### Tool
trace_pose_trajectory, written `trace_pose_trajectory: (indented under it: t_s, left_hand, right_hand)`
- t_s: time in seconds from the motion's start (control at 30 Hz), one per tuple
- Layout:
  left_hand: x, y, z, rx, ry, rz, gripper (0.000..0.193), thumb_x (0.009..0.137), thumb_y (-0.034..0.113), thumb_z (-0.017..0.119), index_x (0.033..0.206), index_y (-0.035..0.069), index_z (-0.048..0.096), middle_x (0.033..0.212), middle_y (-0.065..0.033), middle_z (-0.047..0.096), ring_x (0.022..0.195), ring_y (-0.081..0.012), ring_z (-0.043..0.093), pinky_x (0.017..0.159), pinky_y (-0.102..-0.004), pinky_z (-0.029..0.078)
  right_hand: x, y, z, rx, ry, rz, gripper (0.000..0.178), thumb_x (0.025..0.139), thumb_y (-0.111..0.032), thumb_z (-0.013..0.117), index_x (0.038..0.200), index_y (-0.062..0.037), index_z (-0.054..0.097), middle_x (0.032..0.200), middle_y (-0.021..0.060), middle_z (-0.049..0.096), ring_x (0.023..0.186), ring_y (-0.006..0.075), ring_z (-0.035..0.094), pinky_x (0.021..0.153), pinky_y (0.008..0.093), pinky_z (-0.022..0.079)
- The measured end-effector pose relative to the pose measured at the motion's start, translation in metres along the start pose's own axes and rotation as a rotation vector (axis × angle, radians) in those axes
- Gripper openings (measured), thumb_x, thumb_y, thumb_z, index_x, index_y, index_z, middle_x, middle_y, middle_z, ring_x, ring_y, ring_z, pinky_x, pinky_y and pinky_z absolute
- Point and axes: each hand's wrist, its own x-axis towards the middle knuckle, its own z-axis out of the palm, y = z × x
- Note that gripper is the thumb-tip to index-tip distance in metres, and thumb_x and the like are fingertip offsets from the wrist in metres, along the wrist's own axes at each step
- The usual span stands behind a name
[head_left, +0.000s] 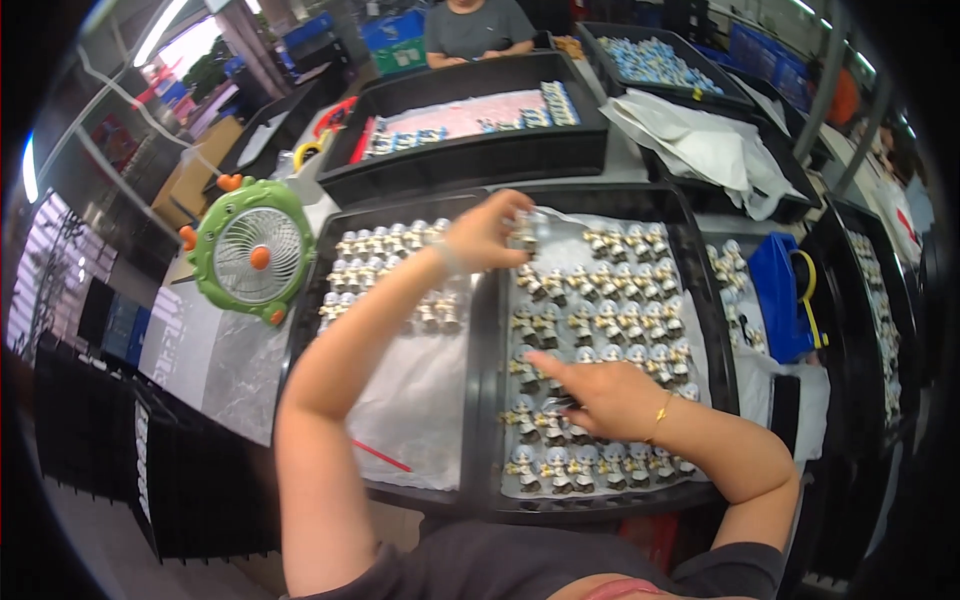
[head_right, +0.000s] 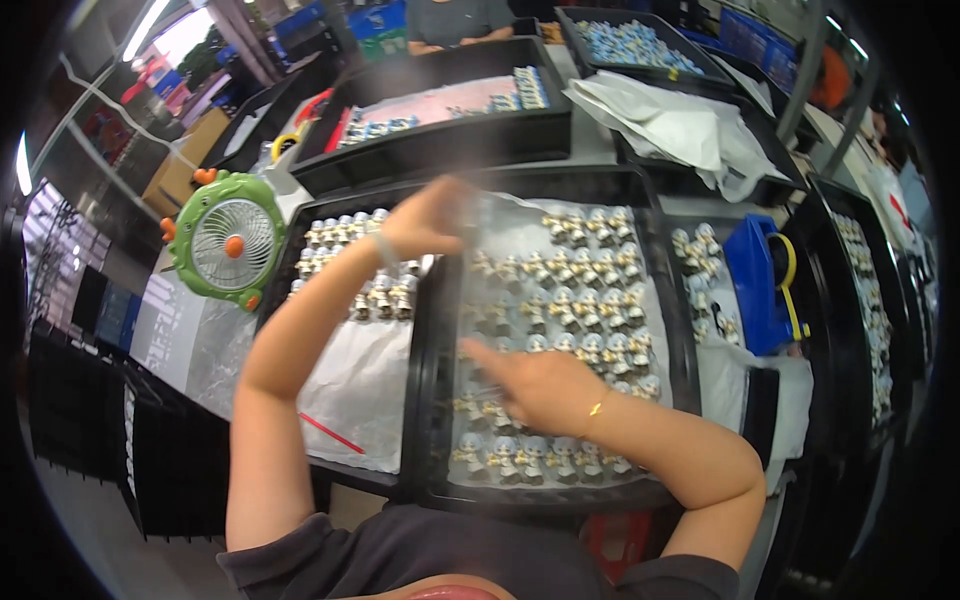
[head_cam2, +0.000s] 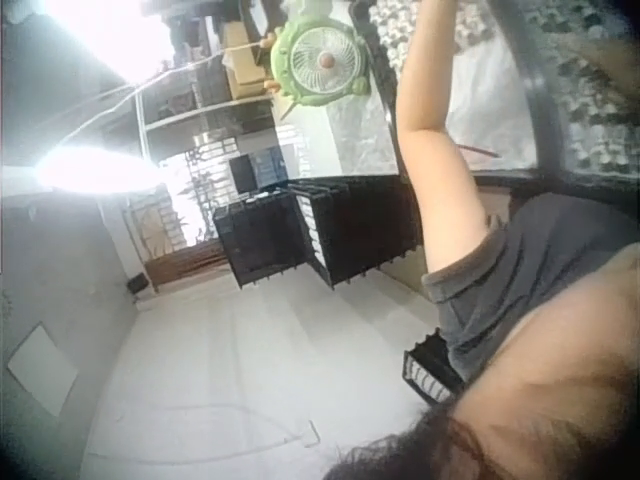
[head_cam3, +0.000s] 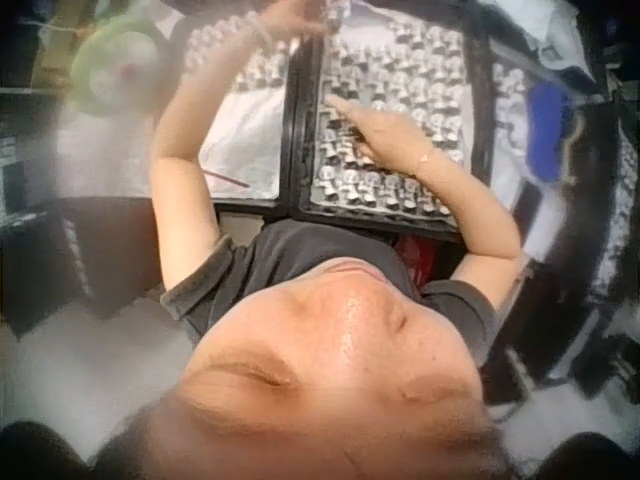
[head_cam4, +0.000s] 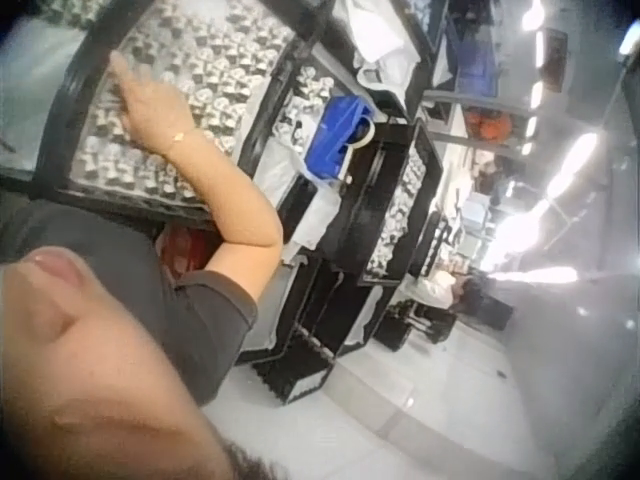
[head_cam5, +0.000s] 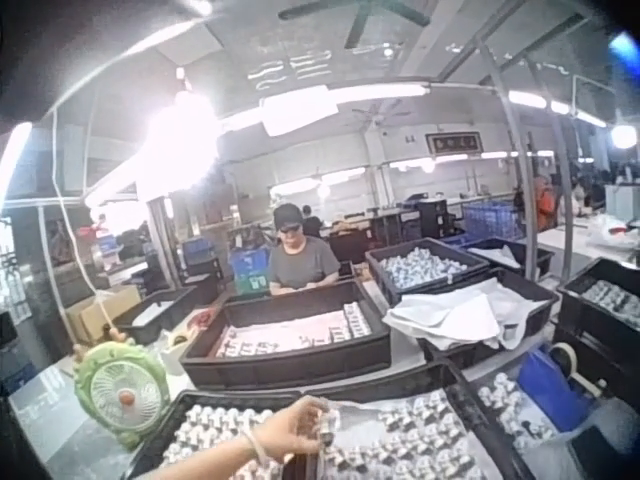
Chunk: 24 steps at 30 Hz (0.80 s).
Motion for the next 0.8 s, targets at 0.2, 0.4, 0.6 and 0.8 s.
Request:
trace_pose_trajectory:
  t_s: [0.2,0.4,0.6,0.8]
  left_hand:
    - [-0.09,0.002,-0.036,-0.8,-0.005,-0.127,0.073,0.065,-0.008,0.062,0.128,0.011,0.031,0.119,-0.0094,0.042,0.107,-0.0203,0.051,0.084,-0.0306,0.045]
    - [-0.121,0.023,-0.023,-1.031,0.003,0.01,0.082,0.059,0.004,0.071,0.129,0.013,0.03,0.13,-0.0159,0.04,0.118,-0.0293,0.043,0.097,-0.0369,0.033]
    - [-0.139,0.015,-0.018,-0.311,0.094,0.104,0.074,0.06,0.015,0.07,0.126,0.008,0.035,0.117,-0.0121,0.046,0.109,-0.021,0.042,0.093,-0.031,0.032]
    - [-0.145,0.04,-0.01,0.553,0.383,0.217,0.063,0.051,0.026,0.074,0.107,0.012,0.049,0.086,-0.0057,0.041,0.083,-0.0226,0.043,0.071,-0.0334,0.028]
  right_hand:
    - [-0.001,-0.014,-0.025,0.033,0.256,-0.04,0.073,0.071,-0.015,0.067,0.136,-0.0175,0.033,0.09,0.0101,0.062,0.07,0.0266,0.061,0.059,0.034,0.05]
    - [-0.008,0.002,-0.012,0.12,-0.117,0.02,0.034,0.082,-0.03,0.057,0.107,-0.0071,0.055,0.084,0.0147,0.063,0.078,0.0326,0.061,0.069,0.0418,0.049]
    - [-0.002,-0.001,0.002,0.062,-0.391,0.04,0.035,0.082,-0.032,0.055,0.105,-0.0057,0.056,0.086,0.0159,0.063,0.079,0.0339,0.061,0.071,0.0416,0.048]
    - [0.001,0.005,-0.002,0.074,-0.266,0.088,0.033,0.082,-0.031,0.056,0.103,-0.0055,0.058,0.083,0.016,0.064,0.079,0.0336,0.061,0.071,0.041,0.048]
